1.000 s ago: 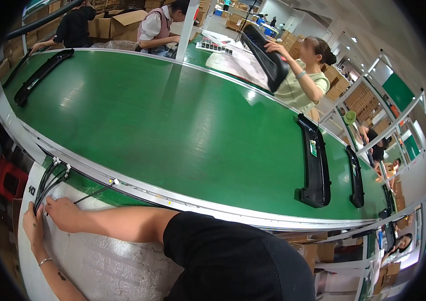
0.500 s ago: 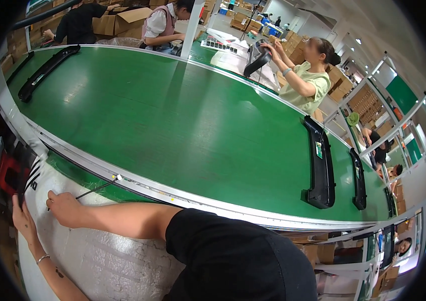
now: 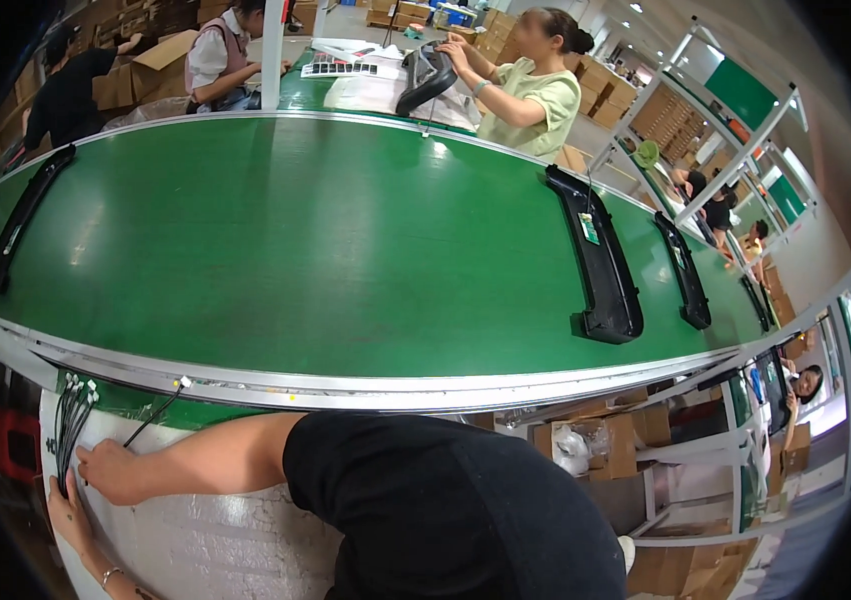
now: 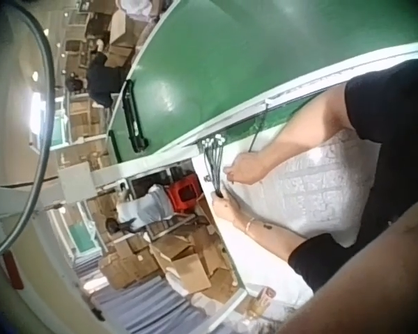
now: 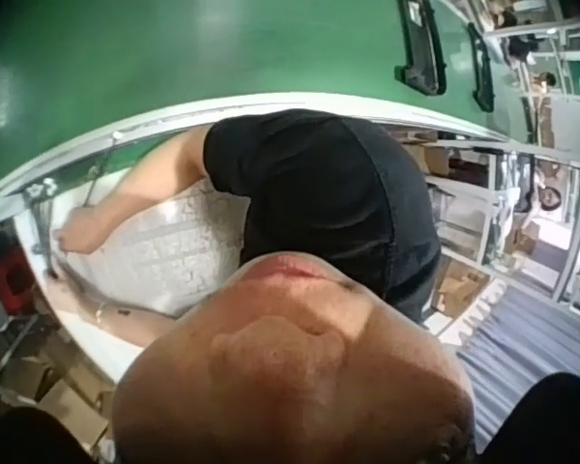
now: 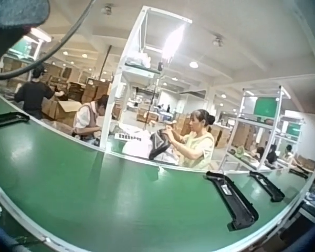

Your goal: Assemble printed circuit boards into black plastic housings and manage cable ties on a production line.

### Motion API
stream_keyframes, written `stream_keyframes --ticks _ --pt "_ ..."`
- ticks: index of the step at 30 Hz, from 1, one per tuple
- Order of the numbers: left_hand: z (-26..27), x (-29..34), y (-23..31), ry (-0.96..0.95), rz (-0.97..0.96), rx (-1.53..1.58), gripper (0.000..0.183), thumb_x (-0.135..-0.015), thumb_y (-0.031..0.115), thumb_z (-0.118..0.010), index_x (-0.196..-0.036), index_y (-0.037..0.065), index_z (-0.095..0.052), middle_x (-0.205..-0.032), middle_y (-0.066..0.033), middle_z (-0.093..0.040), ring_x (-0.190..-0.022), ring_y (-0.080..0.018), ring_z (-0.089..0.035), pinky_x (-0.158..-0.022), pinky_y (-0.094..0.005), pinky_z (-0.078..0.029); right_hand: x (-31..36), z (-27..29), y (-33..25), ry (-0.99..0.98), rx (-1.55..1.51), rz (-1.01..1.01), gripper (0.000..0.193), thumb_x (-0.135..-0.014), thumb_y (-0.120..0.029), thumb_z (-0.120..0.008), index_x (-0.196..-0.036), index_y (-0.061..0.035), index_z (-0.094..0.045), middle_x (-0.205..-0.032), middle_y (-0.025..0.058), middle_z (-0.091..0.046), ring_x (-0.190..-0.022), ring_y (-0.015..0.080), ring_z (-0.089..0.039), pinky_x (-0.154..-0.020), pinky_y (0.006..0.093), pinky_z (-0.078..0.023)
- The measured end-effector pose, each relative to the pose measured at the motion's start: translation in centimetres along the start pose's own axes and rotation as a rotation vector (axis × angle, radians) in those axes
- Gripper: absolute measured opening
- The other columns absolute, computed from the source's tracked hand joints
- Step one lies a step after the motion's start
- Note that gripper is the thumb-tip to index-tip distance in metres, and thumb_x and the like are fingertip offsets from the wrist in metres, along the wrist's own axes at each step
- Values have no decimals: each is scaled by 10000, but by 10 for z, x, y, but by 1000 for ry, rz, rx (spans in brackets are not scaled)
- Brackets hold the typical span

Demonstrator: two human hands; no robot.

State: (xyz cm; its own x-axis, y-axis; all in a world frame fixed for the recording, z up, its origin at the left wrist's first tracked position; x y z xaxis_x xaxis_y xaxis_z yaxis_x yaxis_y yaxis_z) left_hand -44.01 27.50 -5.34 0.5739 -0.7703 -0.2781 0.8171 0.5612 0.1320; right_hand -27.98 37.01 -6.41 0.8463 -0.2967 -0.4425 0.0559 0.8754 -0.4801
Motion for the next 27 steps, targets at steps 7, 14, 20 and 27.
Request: stream_keyframes --ticks 7,14,20,27 --pt "-12 -2 -6 79 -102 -16 484 -898 320 -587 -1180 -62 -493 -1121 -278 -530 -1020 -422 -510 -861 -421 -413 0 0 2 -156 7 -23 296 -680 -81 -621 -950 39 -598 -1091 216 -505 -781 316 -625 -694 394 -502" --pt "0 7 -8 -79 40 -65 491 -873 308 -614 -1191 -45 -492 -1119 -231 -528 -1025 -387 -511 -880 -401 -413 -2 -3 -7 -162 -54 -25 310 -710 -72 -605 -1005 22 -595 -1123 200 -502 -842 317 -621 -718 394 -503" --pt "-10 7 7 30 -61 88 479 -816 256 -673 -1169 -17 -498 -1119 -198 -517 -1042 -377 -488 -887 -402 -407 2 -4 6 -163 -18 -62 292 -741 -50 -577 -1025 15 -581 -1081 175 -506 -835 316 -619 -714 403 -498" --pt "47 12 59 174 -161 181 581 -748 225 -703 -1248 26 -484 -1258 -174 -502 -1166 -344 -469 -974 -382 -381 3 7 3 -52 -27 9 248 -743 -56 -576 -980 18 -569 -1031 176 -524 -755 338 -621 -666 434 -496"
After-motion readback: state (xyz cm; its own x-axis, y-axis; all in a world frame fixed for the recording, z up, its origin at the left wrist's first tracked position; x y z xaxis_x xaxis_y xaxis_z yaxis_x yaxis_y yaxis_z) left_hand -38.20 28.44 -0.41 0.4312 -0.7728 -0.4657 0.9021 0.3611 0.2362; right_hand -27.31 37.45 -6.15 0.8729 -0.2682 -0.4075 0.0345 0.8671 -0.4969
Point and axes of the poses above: each hand's wrist, its own x-axis away from the middle knuckle, its own z-axis out of the back of the hand, y = z × x, the point moved 4 cm from there along -x, towards the middle knuckle
